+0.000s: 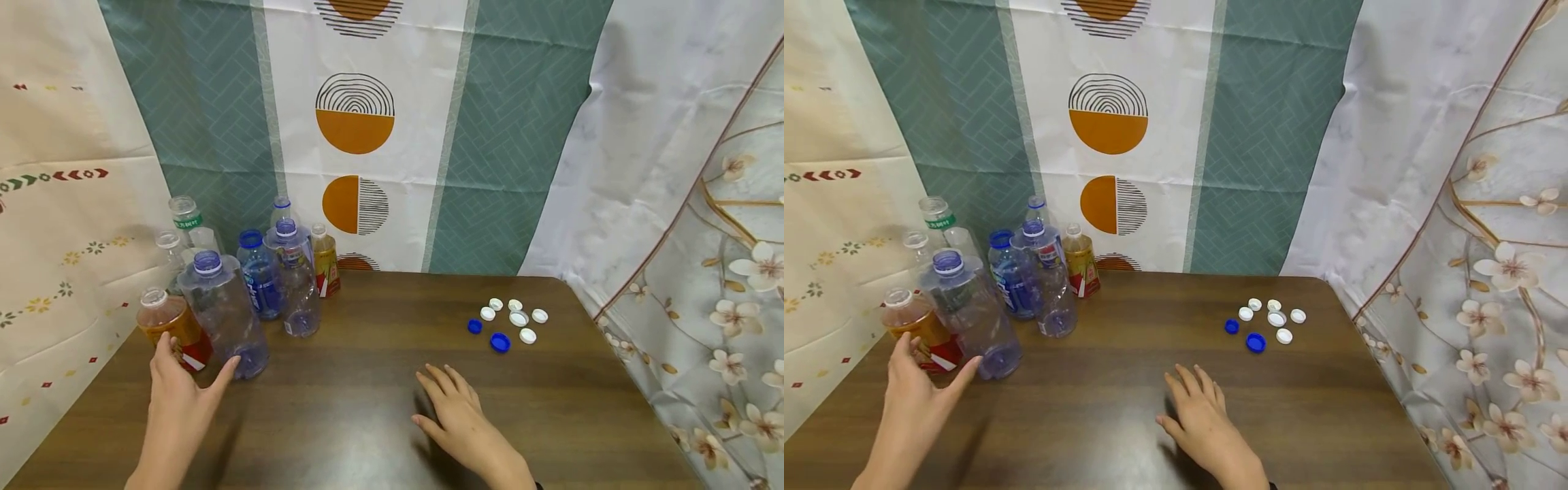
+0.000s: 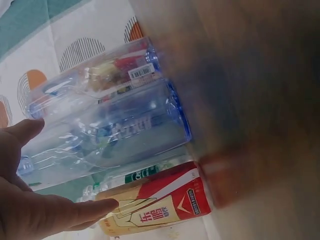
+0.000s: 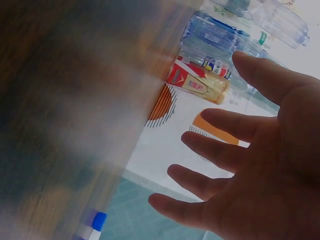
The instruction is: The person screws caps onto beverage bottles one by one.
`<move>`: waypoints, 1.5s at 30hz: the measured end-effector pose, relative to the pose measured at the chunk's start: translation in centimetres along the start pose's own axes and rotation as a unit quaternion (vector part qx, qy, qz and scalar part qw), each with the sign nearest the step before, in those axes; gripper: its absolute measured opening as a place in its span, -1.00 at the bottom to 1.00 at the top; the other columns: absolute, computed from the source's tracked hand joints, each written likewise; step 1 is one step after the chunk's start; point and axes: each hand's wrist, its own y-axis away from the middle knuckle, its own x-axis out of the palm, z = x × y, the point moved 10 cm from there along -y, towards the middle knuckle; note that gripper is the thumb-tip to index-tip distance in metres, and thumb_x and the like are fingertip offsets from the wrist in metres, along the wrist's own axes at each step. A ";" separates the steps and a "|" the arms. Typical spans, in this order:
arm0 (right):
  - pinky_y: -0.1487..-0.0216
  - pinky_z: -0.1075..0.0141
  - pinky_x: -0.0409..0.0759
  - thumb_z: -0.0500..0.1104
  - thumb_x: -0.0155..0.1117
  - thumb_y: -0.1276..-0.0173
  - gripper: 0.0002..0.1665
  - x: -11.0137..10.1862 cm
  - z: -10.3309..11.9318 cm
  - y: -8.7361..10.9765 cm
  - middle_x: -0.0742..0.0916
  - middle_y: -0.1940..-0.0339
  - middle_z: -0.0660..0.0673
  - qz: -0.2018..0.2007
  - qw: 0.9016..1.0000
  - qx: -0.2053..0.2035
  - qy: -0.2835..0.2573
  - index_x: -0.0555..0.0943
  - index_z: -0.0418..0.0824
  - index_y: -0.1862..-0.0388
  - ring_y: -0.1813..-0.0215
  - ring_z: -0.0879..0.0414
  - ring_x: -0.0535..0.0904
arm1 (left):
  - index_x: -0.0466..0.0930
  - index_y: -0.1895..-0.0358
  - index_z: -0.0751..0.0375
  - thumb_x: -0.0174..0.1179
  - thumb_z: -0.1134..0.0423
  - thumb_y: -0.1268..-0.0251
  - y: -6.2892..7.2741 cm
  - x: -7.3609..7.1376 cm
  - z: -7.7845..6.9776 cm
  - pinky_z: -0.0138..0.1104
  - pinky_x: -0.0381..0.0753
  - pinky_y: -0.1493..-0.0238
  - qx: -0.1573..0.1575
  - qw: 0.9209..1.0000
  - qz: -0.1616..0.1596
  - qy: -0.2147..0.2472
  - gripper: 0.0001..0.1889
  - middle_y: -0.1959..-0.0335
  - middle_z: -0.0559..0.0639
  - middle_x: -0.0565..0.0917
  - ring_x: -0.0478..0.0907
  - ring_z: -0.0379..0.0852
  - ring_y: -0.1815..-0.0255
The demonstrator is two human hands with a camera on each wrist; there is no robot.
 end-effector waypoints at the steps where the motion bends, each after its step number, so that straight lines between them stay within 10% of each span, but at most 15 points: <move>1: -0.33 -0.48 0.22 0.01 0.35 -0.45 -0.26 0.0 0.0 0.0 0.38 -0.53 -0.32 -0.002 1.000 -0.001 0.002 0.39 -0.26 -0.49 -0.53 -0.46 0.14 | -0.29 -0.59 0.41 0.43 0.08 -0.27 -0.3 0.2 0.2 0.44 0.25 -0.25 -0.003 1.000 0.007 0.000 0.15 -0.36 0.64 0.16 0.22 0.61 -0.35; 12: -0.32 -0.48 0.23 0.01 0.34 -0.45 -0.25 -0.1 0.1 -0.3 0.37 -0.54 -0.31 0.002 1.000 -0.003 0.002 0.38 -0.24 -0.50 -0.54 -0.45 0.13 | -0.22 -0.60 0.34 0.51 -0.03 -0.15 -3.0 1.9 0.8 0.31 0.31 -0.31 -0.021 0.998 0.057 0.005 0.21 -0.43 0.52 0.29 0.31 0.50 -0.37; 41: -0.32 -0.49 0.23 -0.01 0.33 -0.47 -0.26 0.5 -0.3 -0.2 0.37 -0.53 -0.34 0.021 1.000 -0.012 0.005 0.37 -0.26 -0.50 -0.52 -0.48 0.14 | 0.00 -0.48 0.50 0.54 0.36 -0.09 -4.5 2.2 -0.6 0.24 0.46 -0.20 0.009 0.999 0.005 0.044 0.00 -0.28 0.55 0.34 0.43 0.50 -0.28; 45: -0.33 -0.48 0.23 0.00 0.33 -0.47 -0.27 0.6 -0.4 -0.2 0.37 -0.53 -0.33 0.024 1.000 -0.013 0.008 0.37 -0.25 -0.50 -0.53 -0.48 0.14 | 0.14 -0.40 0.56 0.55 0.34 -0.07 -4.5 2.2 -0.9 -0.02 0.56 -0.14 0.030 0.999 -0.009 0.025 -0.08 -0.19 0.52 0.35 0.41 0.45 -0.23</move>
